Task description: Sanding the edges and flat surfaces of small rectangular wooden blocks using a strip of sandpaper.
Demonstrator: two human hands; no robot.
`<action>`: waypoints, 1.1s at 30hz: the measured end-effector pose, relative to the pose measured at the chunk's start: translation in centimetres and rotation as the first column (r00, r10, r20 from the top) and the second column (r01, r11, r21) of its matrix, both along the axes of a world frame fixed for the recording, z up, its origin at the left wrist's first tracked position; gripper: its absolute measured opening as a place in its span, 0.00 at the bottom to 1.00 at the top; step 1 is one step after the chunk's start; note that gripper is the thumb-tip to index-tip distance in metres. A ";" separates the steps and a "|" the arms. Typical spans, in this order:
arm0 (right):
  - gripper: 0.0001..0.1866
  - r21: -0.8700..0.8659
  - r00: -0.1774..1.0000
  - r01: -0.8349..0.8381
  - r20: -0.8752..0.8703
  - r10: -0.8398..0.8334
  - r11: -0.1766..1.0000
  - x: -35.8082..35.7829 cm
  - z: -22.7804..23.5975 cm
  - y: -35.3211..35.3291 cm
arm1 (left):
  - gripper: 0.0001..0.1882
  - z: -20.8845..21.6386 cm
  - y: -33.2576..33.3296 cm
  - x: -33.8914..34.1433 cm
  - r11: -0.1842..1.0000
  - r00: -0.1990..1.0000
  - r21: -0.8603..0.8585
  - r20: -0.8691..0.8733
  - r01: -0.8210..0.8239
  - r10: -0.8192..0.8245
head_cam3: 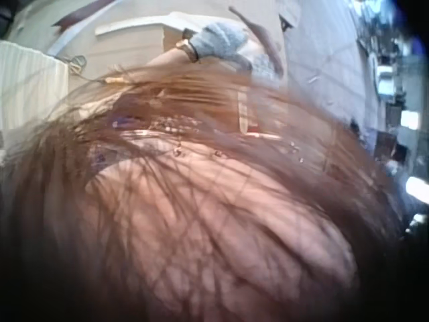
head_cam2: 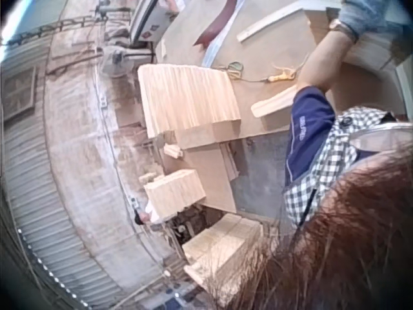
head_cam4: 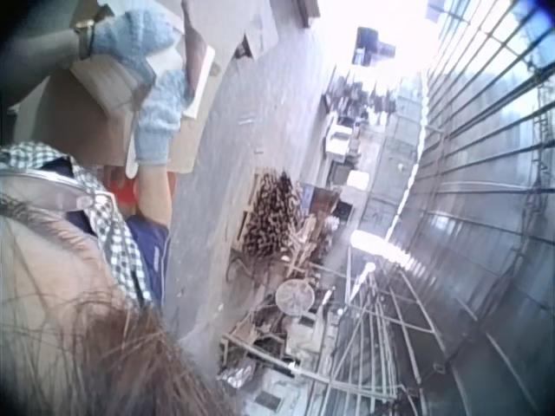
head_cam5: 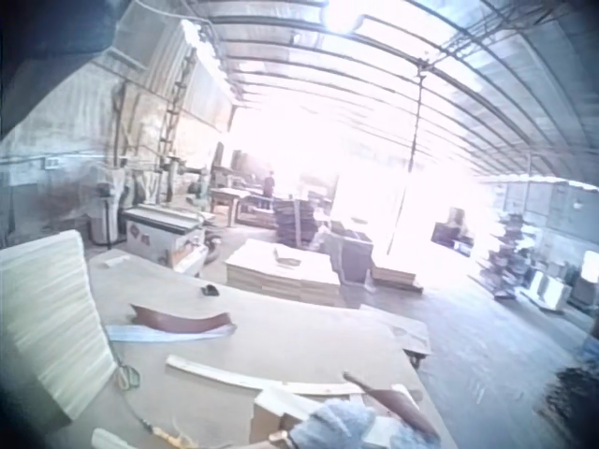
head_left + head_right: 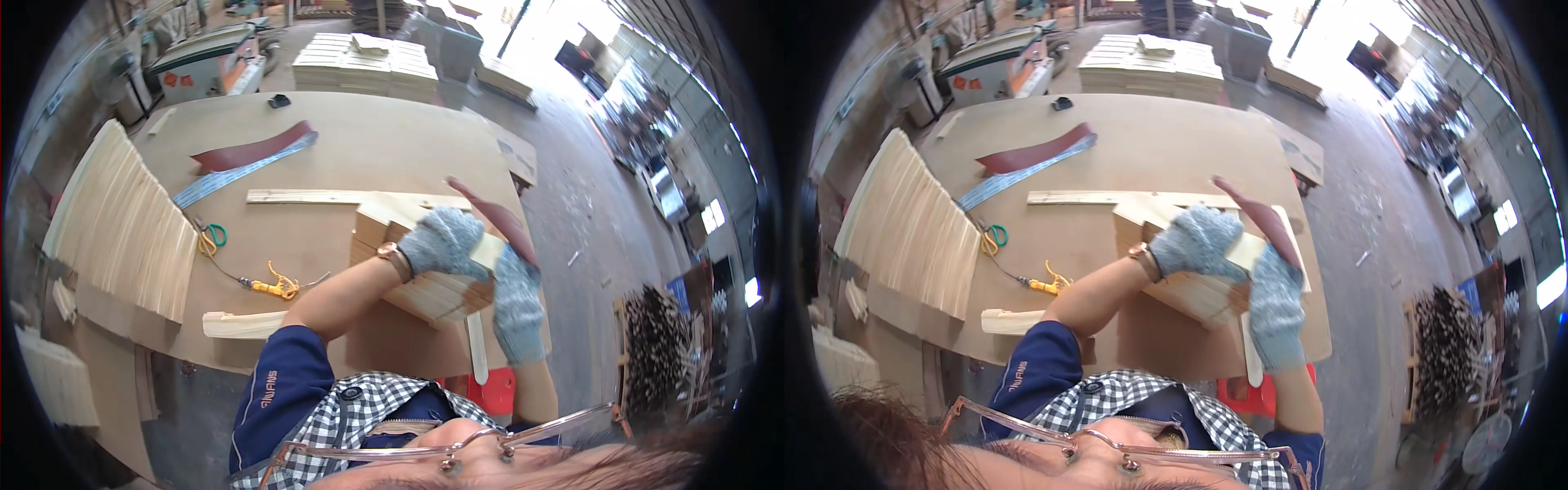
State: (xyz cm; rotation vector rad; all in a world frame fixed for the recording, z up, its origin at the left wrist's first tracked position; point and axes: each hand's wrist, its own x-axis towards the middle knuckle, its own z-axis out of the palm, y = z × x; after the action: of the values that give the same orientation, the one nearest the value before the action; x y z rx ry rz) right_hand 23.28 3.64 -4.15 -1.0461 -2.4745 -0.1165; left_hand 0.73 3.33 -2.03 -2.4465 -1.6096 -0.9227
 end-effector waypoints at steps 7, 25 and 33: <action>0.26 0.212 0.973 -0.189 0.173 0.153 0.959 4.3 3.8 3.1 | 0.30 0.1 -0.2 0.4 0.996 0.998 0.088 -0.063 0.021 -0.016; 0.23 0.084 0.740 -0.601 0.433 0.514 0.795 -22.8 5.1 -1.2 | 0.18 -0.7 -0.4 0.2 0.981 0.978 0.152 -0.186 0.120 -0.091; 0.23 0.112 0.821 -0.560 0.211 0.531 0.821 -15.4 8.5 -1.1 | 0.28 -3.1 0.6 0.1 0.950 0.992 0.287 -0.063 0.124 -0.110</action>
State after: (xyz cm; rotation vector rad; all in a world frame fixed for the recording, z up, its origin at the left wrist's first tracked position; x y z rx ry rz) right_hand 7.92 2.53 4.32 -0.2270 -2.7582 -0.2377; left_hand 0.87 3.98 -5.11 -2.3572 -1.2240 -1.0278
